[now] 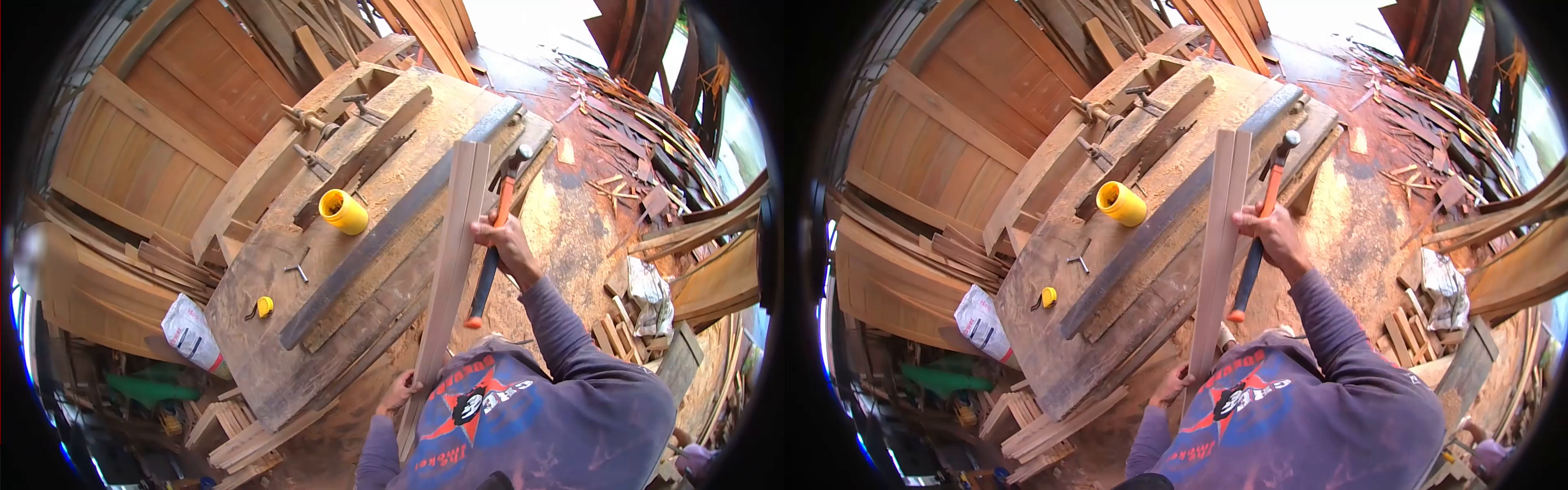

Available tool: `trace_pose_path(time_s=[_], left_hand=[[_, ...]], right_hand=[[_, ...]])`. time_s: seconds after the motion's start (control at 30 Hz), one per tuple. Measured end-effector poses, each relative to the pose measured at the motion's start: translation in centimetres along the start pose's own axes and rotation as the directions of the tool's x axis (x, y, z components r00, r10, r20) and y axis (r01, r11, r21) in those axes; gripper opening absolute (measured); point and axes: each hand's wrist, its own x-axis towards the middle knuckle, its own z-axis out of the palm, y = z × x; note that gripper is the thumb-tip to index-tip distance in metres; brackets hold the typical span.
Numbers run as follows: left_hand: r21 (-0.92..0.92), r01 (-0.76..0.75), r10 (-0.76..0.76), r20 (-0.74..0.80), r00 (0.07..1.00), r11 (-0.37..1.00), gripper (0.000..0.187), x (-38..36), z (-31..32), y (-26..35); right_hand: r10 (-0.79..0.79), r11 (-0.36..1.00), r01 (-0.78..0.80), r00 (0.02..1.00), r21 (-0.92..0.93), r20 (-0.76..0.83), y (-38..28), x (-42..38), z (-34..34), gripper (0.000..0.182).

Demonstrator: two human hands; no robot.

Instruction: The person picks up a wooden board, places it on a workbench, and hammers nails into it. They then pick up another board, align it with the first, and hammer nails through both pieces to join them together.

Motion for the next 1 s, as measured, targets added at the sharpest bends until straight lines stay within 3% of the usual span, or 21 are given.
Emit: trace_pose_path(time_s=[0.17,0.23,0.3,0.33,0.37,0.43,0.5,0.53,0.63,0.67,0.73,0.8,0.83,0.87,0.9,0.93,1.0], left_hand=[[0.212,-0.286,0.284,0.043,0.958,0.934,0.078,5.3,2.3,11.2],[0.326,-0.412,0.460,-0.082,0.884,0.851,0.074,5.1,4.3,16.5],[0.378,-0.452,0.543,-0.178,0.821,0.808,0.076,4.1,6.6,19.3],[0.441,-0.475,0.613,-0.253,0.749,0.762,0.078,3.7,7.4,19.9],[0.436,-0.477,0.615,-0.267,0.742,0.763,0.078,3.5,7.8,20.2],[0.462,-0.559,0.717,-0.315,0.622,0.688,0.076,2.9,8.0,20.3],[0.457,-0.591,0.743,-0.323,0.586,0.665,0.075,3.3,7.9,20.6],[0.456,-0.624,0.771,-0.322,0.549,0.635,0.074,3.5,7.9,20.5],[0.499,-0.614,0.782,-0.262,0.565,0.611,0.075,4.2,6.5,18.8],[0.493,-0.623,0.787,-0.269,0.555,0.607,0.075,4.2,6.1,19.0],[0.502,-0.719,0.877,-0.270,0.397,0.480,0.075,4.0,5.8,18.7],[0.547,-0.675,0.868,-0.283,0.407,0.495,0.076,3.9,4.5,18.4],[0.604,-0.624,0.864,-0.276,0.420,0.496,0.077,4.0,3.8,18.6],[0.666,-0.611,0.904,-0.300,0.304,0.427,0.078,4.2,3.9,19.2],[0.666,-0.617,0.908,-0.301,0.291,0.419,0.078,4.4,3.7,19.6],[0.643,-0.628,0.899,-0.336,0.281,0.437,0.078,4.4,3.6,19.8],[0.617,-0.647,0.892,-0.363,0.271,0.448,0.079,4.4,3.2,20.2]], right_hand=[[-0.014,0.989,0.044,0.979,-0.142,0.205,0.3,-3.5,3.5,0.039],[0.062,0.998,-0.061,0.956,-0.012,0.287,0.3,-5.4,5.4,0.045],[0.135,0.988,-0.152,0.944,0.032,0.303,-0.5,-7.3,7.5,0.058],[0.114,0.991,-0.134,0.926,0.029,0.359,0.3,-7.5,7.5,0.054],[0.121,0.990,-0.139,0.921,0.020,0.371,0.6,-7.4,7.4,0.054],[0.088,0.994,-0.038,0.853,-0.106,0.515,1.0,-7.7,7.9,0.051],[0.090,0.995,-0.056,0.836,-0.079,0.541,1.1,-8.0,8.2,0.049],[0.153,0.979,-0.049,0.815,-0.196,0.559,0.5,-8.0,8.3,0.051],[0.257,0.884,0.039,0.793,-0.467,0.552,-1.4,-7.7,7.7,0.059],[0.278,0.880,-0.012,0.823,-0.475,0.495,-3.3,-7.6,7.6,0.052],[0.296,0.661,0.055,0.897,-0.748,0.327,-9.5,-7.3,8.7,0.043],[0.082,0.240,0.325,0.932,-0.915,0.353,-14.8,-7.5,10.1,0.046],[0.035,0.136,0.392,0.916,-0.910,0.400,-16.9,-7.2,10.1,0.044],[-0.059,0.028,0.551,0.834,-0.834,0.549,-19.4,-7.8,11.6,0.044],[-0.099,-0.172,0.538,0.824,-0.825,0.558,-21.8,-8.2,13.0,0.041],[-0.183,-0.291,0.592,0.737,-0.752,0.651,-23.9,-8.3,14.1,0.039],[-0.343,-0.337,0.685,0.550,-0.647,0.761,-27.4,-7.6,16.2,0.038]])
